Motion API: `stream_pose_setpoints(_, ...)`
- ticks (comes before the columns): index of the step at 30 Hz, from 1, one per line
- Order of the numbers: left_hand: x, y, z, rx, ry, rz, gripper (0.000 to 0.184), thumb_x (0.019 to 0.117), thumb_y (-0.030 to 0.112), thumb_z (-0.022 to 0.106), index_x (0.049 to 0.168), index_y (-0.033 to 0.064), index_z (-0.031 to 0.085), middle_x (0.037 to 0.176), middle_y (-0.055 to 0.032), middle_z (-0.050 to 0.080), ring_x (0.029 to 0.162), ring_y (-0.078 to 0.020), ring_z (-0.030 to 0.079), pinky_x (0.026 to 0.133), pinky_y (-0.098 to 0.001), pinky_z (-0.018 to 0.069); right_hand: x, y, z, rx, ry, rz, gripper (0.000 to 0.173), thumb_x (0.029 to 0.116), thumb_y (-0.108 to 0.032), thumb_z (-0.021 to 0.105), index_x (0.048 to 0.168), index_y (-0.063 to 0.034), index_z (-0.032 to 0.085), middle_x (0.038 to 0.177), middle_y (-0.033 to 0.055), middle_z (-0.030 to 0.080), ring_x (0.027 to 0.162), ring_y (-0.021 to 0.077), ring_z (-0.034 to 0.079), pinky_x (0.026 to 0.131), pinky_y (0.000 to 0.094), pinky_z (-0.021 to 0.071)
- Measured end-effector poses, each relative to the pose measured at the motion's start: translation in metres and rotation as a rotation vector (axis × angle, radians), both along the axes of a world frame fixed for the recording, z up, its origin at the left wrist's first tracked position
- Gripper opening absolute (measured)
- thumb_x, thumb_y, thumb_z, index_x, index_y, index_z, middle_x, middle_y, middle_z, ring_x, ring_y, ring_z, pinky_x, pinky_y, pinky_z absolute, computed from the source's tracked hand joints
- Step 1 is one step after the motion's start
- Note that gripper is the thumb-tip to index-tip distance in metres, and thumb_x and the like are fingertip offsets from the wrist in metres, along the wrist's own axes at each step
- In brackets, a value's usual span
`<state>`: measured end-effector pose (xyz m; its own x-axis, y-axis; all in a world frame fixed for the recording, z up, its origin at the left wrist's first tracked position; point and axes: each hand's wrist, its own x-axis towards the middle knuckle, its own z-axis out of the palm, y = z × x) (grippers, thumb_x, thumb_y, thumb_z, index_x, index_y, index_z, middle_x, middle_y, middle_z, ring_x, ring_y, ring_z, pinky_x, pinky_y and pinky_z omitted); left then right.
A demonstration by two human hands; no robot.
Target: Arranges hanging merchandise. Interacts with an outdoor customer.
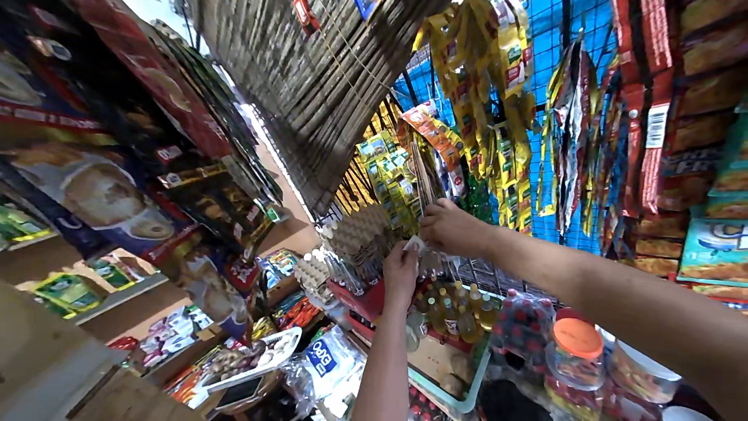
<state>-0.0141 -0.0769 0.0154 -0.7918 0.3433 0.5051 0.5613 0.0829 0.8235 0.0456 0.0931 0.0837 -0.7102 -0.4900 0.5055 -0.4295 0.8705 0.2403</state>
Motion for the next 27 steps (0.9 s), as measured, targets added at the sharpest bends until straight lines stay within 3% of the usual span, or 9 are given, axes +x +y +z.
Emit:
stream_pose_setpoints(2,0.0,0.0,-0.001,-0.007,0.018,-0.008,0.025,0.1027,0.016,0.059,0.122,0.0012,0.065,0.103,-0.0117,0.07,0.093,-0.015,0.068,0.086,-0.0357,0.0555,0.0,-0.002,0.002,0.021,-0.031,-0.055,0.02,0.0881,-0.02,0.079,0.105,-0.0088,0.077,0.112,0.0079,0.072,0.121,0.033,0.058,0.108,0.06,0.0354)
stream_pose_setpoints(6,0.0,0.005,-0.001,0.018,-0.005,-0.013,0.022,0.1018,0.015,0.061,0.118,0.0008,0.066,0.098,-0.01,0.07,0.085,-0.0133,0.066,0.078,-0.0334,0.0552,-0.005,0.001,0.001,0.069,0.013,-0.049,0.006,0.0917,-0.011,0.073,0.094,-0.0077,0.077,0.108,0.0083,0.071,0.12,0.0334,0.058,0.105,0.0597,0.0379)
stream_pose_setpoints(10,0.002,0.016,-0.004,0.264,-0.323,-0.099,0.025,0.1041,0.009,0.055,0.125,-0.0038,0.058,0.099,-0.0127,0.065,0.081,-0.0141,0.064,0.073,-0.0306,0.0558,-0.009,0.005,0.001,0.09,0.031,0.004,0.007,0.0914,-0.005,0.07,0.094,-0.0064,0.076,0.107,0.009,0.072,0.119,0.0335,0.059,0.103,0.0595,0.0397)
stream_pose_setpoints(13,0.003,0.025,-0.007,0.431,-0.526,-0.136,0.025,0.1052,0.009,0.052,0.128,-0.002,0.054,0.102,-0.0136,0.064,0.083,-0.0173,0.065,0.073,-0.0338,0.0568,-0.011,0.004,0.0,0.131,0.036,-0.005,0.009,0.0911,-0.002,0.069,0.095,-0.0065,0.076,0.106,0.0092,0.071,0.118,0.0341,0.059,0.105,0.0605,0.0393)
stream_pose_setpoints(15,-0.002,0.027,-0.011,0.511,-0.594,-0.109,0.026,0.1052,0.008,0.052,0.129,-0.0022,0.052,0.101,-0.0142,0.063,0.083,-0.019,0.064,0.074,-0.0361,0.058,-0.012,0.003,0.0,0.144,0.018,-0.013,0.009,0.0911,-0.003,0.069,0.096,-0.0061,0.076,0.108,0.0095,0.071,0.12,0.0345,0.059,0.105,0.0616,0.0389)
stream_pose_setpoints(19,-0.024,0.01,-0.03,0.684,-0.574,0.004,0.027,0.1061,0.009,0.05,0.13,-0.0033,0.047,0.096,-0.0122,0.063,0.075,-0.0155,0.065,0.068,-0.0285,0.0577,-0.004,0.012,0.003,0.153,-0.007,-0.034,0.01,0.0903,0.0,0.07,0.096,-0.0054,0.076,0.112,0.0095,0.072,0.125,0.0355,0.057,0.111,0.0643,0.0345)
stream_pose_setpoints(22,-0.018,-0.002,-0.039,0.655,-0.569,0.042,0.037,0.109,0.015,0.045,0.143,0.0001,0.042,0.113,-0.0164,0.061,0.091,-0.0192,0.065,0.079,-0.0344,0.0566,-0.001,0.023,0.0,0.18,0.008,-0.032,0.011,0.09,-0.006,0.072,0.1,-0.0069,0.076,0.115,0.0091,0.071,0.128,0.036,0.055,0.116,0.0679,0.0268)
stream_pose_setpoints(25,0.006,-0.003,-0.048,0.631,-0.59,0.012,0.038,0.109,0.019,0.043,0.143,0.0022,0.044,0.118,-0.0148,0.061,0.098,-0.019,0.063,0.084,-0.0363,0.0551,0.001,0.023,-0.01,0.173,-0.015,-0.006,0.027,0.0799,-0.011,0.082,0.106,-0.009,0.077,0.121,0.0092,0.071,0.137,0.0371,0.049,0.119,0.0714,0.017)
stream_pose_setpoints(27,0.026,-0.005,-0.057,0.599,-0.594,-0.032,0.042,0.1092,0.019,0.044,0.147,0.0018,0.041,0.13,-0.0166,0.058,0.11,-0.0209,0.062,0.094,-0.0391,0.0531,0.007,0.018,-0.016,0.133,-0.035,0.017,0.029,0.0826,-0.016,0.08,0.111,-0.0105,0.077,0.124,0.0082,0.07,0.142,0.0362,0.045,0.121,0.0704,0.012)
